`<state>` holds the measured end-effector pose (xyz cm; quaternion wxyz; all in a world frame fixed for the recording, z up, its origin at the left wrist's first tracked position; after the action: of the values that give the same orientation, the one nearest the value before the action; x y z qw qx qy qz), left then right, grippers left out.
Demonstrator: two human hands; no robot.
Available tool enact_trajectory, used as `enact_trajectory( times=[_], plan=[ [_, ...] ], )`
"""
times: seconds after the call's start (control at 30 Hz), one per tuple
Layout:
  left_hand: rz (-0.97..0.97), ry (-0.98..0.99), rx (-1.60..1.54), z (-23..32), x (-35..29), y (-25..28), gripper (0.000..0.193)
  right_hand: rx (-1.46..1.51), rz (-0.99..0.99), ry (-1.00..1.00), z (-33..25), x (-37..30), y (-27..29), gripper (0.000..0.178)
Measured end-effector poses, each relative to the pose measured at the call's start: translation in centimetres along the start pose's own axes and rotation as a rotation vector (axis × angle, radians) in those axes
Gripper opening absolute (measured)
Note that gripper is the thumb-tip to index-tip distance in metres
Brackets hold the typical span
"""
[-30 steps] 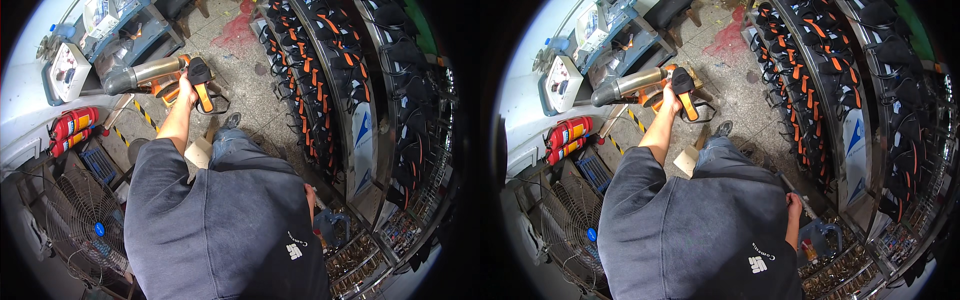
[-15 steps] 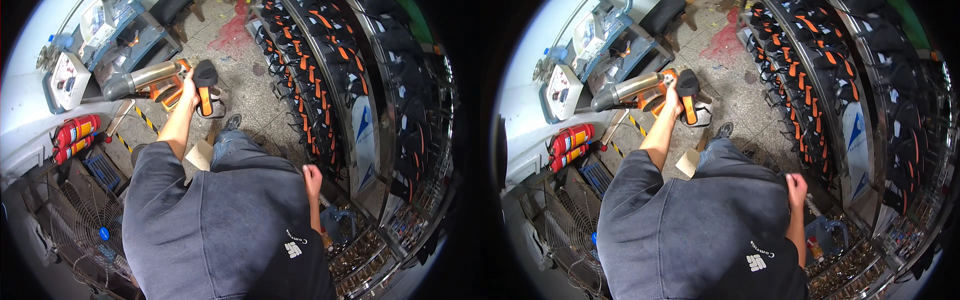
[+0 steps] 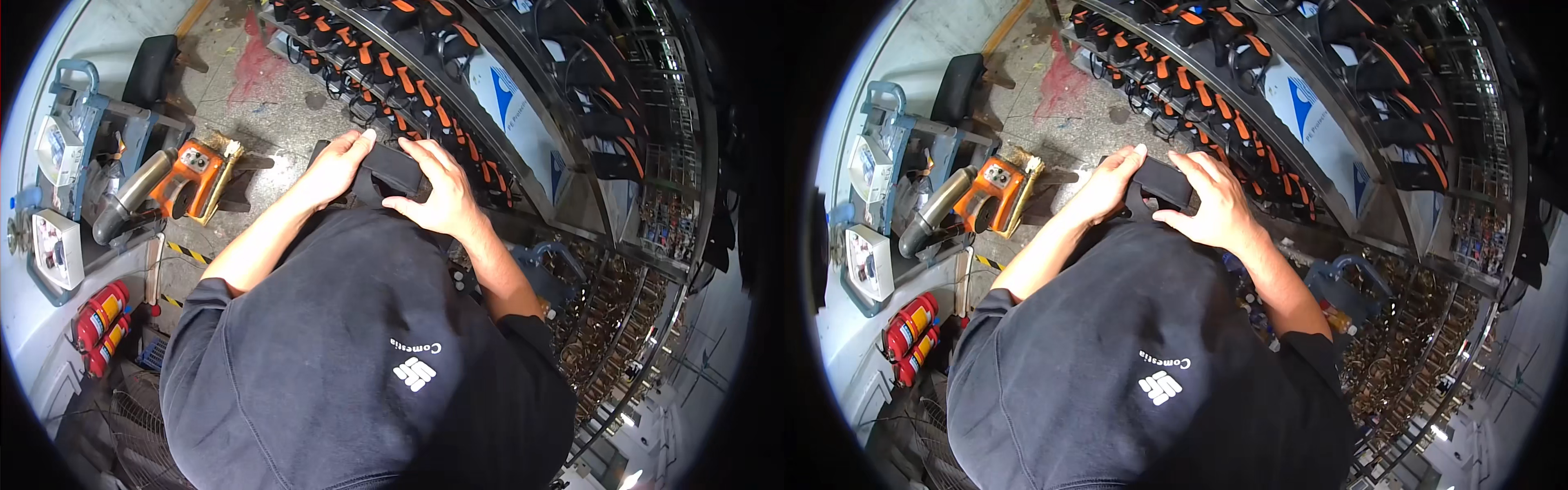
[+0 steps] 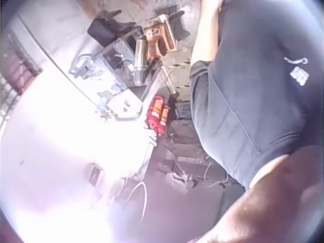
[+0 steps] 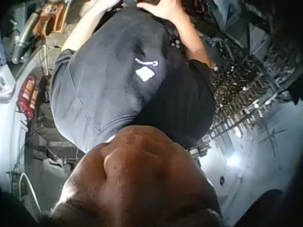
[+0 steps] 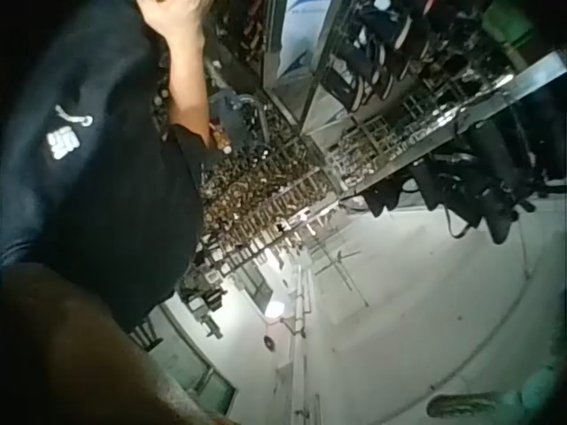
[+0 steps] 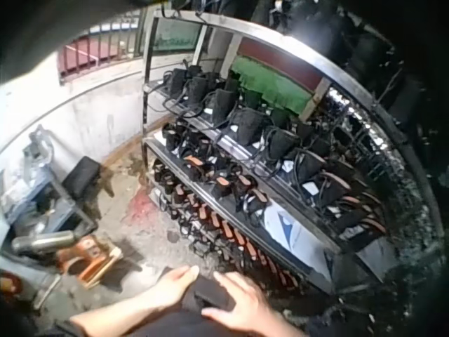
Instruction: Marking shoe components with an applicator and organizing them on storage racks.
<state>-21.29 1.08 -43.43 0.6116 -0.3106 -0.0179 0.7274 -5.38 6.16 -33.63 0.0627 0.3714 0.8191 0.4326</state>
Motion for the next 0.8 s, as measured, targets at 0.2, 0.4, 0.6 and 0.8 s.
enact_trajectory(
  times=[0.2, 0.4, 0.6, 0.8],
  plan=[
    [-0.087, 0.129, 0.077, -1.4, -1.7, -5.4, 0.033, 0.013, 0.019, 0.045, 0.8, -4.7, 3.2, 0.071],
    [-0.176, 0.259, 0.08, -4.0, -2.3, -8.2, 0.033, -0.116, 0.085, 0.125, 0.6, -8.5, 4.6, 0.065],
    [-0.172, 0.211, 0.047, -5.4, -2.4, -10.1, 0.039, 0.091, 0.294, -0.008, 1.6, -11.6, 5.2, 0.051],
    [-0.202, 0.187, 0.101, -5.7, -2.4, -12.0, 0.038, 0.026, 0.291, -0.036, 1.6, -12.3, 6.6, 0.05]
  ],
)
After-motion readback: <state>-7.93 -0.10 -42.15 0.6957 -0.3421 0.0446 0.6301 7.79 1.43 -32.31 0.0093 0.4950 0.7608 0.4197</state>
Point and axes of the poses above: each hand's wrist, its own x-axis towards the middle knuckle, its own y-axis out of the back of the hand, z = x × y, the point moved 5 cm from there along x, towards the middle knuckle, and after that the axes turned 6 degrees about z, right-handed, at the moved point
